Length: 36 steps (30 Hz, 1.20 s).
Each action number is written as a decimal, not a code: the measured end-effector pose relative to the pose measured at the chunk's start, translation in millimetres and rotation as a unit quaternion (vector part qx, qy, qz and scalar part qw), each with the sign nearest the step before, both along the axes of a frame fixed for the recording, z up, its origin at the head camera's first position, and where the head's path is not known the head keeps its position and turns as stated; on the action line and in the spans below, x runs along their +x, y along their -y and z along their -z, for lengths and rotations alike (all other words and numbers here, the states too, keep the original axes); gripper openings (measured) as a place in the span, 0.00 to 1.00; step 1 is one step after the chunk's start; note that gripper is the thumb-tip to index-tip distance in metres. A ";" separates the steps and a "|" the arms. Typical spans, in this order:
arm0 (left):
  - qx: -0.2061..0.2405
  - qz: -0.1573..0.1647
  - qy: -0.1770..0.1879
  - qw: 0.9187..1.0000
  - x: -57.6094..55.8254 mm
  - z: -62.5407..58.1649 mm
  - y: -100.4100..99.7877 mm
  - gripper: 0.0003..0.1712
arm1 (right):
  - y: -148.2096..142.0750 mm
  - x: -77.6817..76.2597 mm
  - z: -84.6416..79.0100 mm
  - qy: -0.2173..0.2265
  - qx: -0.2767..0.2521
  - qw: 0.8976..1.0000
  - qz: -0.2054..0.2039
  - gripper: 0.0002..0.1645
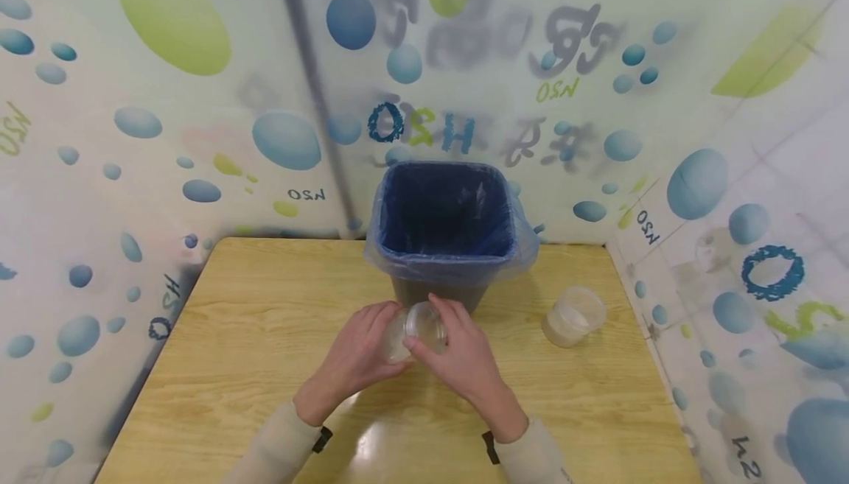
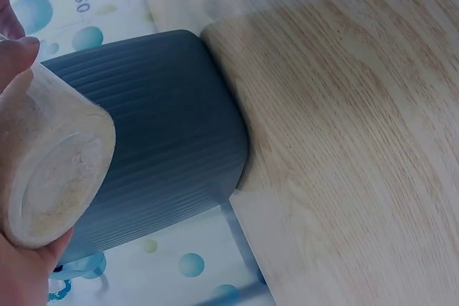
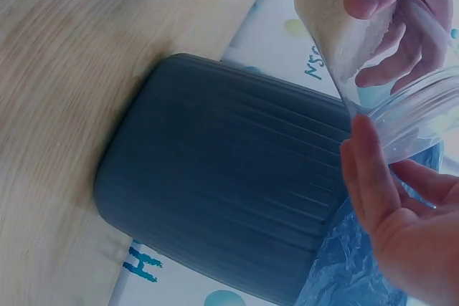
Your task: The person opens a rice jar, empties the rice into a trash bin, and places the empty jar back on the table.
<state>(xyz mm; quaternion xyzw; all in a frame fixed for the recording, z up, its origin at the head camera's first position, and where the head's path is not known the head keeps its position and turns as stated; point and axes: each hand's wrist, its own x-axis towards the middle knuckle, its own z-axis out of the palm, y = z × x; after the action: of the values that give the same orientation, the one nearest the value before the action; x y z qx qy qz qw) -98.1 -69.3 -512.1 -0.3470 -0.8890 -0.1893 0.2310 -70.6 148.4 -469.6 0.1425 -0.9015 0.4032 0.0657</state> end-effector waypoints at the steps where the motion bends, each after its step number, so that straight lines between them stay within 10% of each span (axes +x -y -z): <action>1: 0.000 0.000 -0.002 1.000 0.0 -0.2 0.0 0.55 | 0.0 0.1 -0.2 0.004 -0.003 1.000 0.000 0.44; 36: 0.019 0.029 0.004 0.999 1.4 -2.1 0.3 0.56 | -22.6 -4.2 -0.6 -0.088 0.014 0.978 -0.186 0.48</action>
<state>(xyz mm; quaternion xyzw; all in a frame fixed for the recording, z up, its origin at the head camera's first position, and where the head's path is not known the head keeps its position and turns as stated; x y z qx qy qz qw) -96.7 -69.6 -510.0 -0.3675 -0.8756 -0.2145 0.2285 -74.8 171.0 -469.0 0.3440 -0.8553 0.3818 0.0665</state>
